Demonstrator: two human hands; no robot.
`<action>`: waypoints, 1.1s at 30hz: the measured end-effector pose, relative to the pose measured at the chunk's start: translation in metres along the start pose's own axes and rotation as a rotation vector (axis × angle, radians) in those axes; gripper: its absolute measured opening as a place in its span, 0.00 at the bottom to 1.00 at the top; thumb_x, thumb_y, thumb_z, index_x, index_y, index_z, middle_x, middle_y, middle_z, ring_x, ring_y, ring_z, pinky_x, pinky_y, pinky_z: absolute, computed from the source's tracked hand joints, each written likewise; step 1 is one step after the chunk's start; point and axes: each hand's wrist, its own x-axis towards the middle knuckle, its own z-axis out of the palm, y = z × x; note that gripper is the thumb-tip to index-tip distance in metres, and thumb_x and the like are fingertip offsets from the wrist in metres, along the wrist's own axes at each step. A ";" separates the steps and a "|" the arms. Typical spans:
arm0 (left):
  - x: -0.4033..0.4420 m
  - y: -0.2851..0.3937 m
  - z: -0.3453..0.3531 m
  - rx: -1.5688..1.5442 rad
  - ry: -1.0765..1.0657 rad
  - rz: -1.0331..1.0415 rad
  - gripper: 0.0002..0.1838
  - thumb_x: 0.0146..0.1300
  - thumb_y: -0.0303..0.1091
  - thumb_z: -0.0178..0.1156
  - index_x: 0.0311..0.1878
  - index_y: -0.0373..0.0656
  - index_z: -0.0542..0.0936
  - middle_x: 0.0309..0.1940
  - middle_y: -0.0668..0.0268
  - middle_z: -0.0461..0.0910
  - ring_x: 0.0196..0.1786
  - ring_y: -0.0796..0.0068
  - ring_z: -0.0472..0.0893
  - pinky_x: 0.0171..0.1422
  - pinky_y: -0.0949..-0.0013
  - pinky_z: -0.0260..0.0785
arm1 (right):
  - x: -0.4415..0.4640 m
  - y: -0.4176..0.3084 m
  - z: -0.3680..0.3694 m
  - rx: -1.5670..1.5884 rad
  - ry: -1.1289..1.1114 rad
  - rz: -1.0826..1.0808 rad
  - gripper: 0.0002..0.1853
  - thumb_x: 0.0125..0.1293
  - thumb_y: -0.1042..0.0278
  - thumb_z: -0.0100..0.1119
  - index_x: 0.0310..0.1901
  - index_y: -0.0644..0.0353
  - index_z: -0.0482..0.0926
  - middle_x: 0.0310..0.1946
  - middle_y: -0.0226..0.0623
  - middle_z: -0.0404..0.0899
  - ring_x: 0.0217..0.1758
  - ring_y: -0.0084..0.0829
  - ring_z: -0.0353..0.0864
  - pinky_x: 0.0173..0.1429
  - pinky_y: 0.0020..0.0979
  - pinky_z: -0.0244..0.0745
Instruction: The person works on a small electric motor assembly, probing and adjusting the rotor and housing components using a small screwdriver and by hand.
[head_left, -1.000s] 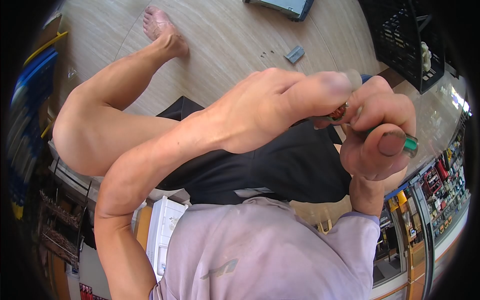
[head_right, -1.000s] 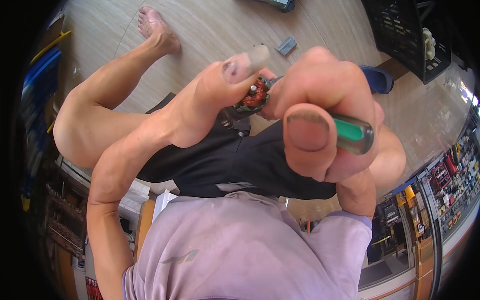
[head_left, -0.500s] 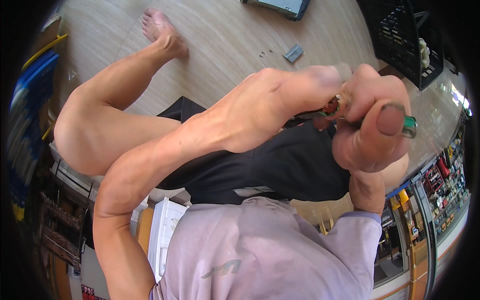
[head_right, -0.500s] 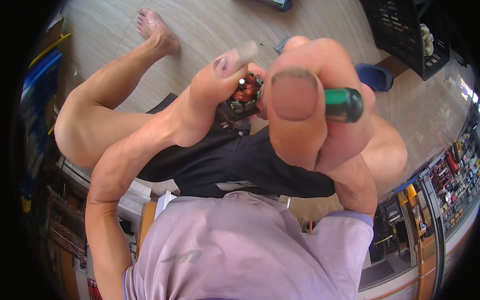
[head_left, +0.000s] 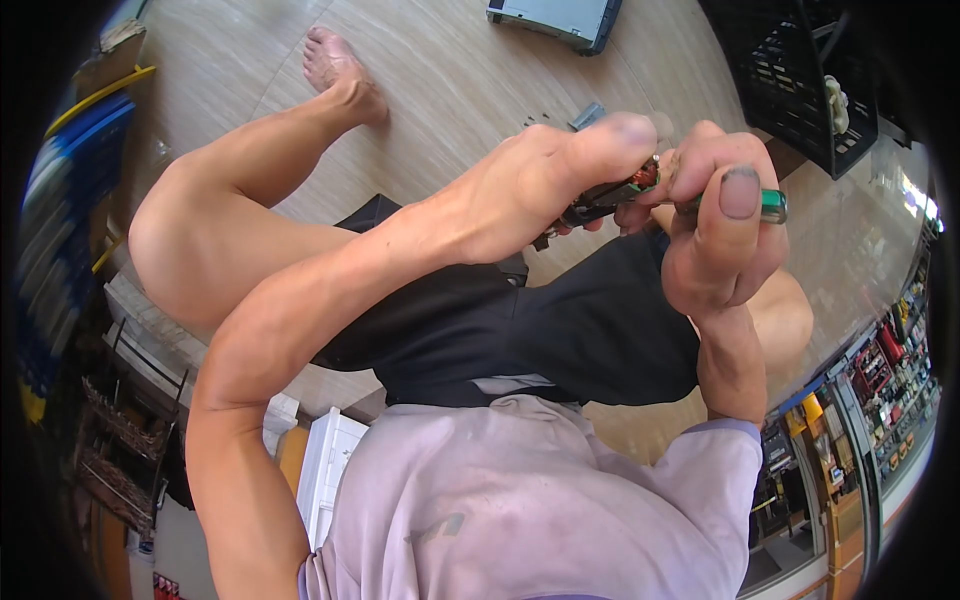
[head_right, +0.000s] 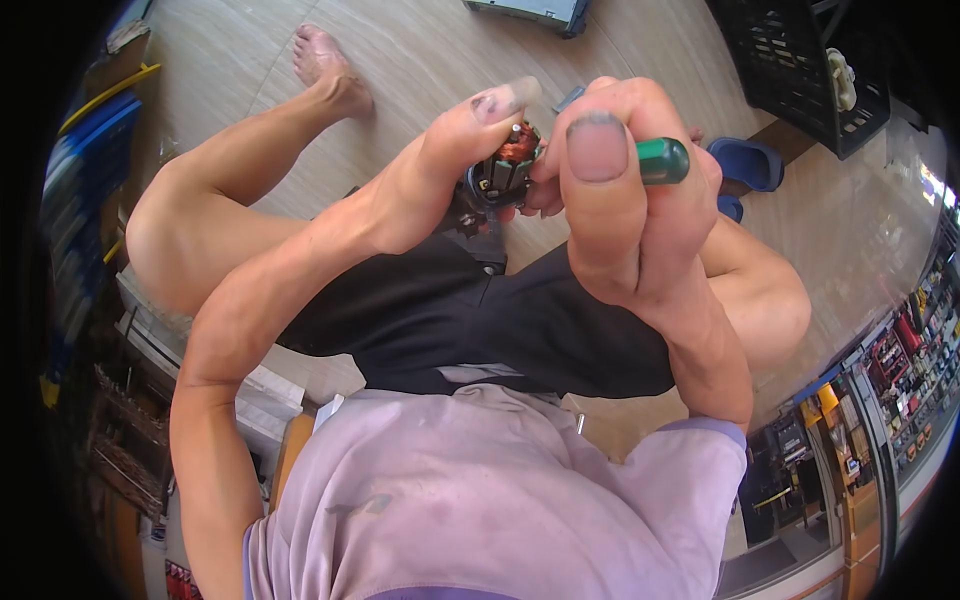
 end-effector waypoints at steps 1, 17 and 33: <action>0.001 -0.002 0.001 -0.008 -0.002 0.016 0.42 0.65 0.76 0.41 0.33 0.40 0.82 0.28 0.67 0.78 0.31 0.76 0.70 0.38 0.70 0.62 | 0.000 -0.001 0.000 -0.004 -0.004 -0.005 0.23 0.79 0.49 0.39 0.37 0.63 0.68 0.25 0.42 0.70 0.21 0.32 0.74 0.28 0.32 0.76; -0.018 0.018 -0.002 0.218 0.058 0.088 0.31 0.58 0.56 0.57 0.49 0.33 0.77 0.33 0.64 0.81 0.35 0.78 0.76 0.39 0.71 0.70 | -0.014 -0.006 -0.002 0.122 -0.014 -0.199 0.19 0.77 0.54 0.52 0.41 0.67 0.75 0.31 0.43 0.78 0.30 0.27 0.79 0.38 0.27 0.76; -0.025 0.008 -0.006 0.603 0.175 0.447 0.60 0.32 0.69 0.78 0.60 0.31 0.68 0.33 0.56 0.81 0.32 0.70 0.82 0.39 0.70 0.74 | -0.026 -0.027 -0.019 0.189 0.065 -0.606 0.31 0.80 0.37 0.33 0.50 0.64 0.69 0.43 0.52 0.74 0.25 0.45 0.80 0.26 0.40 0.83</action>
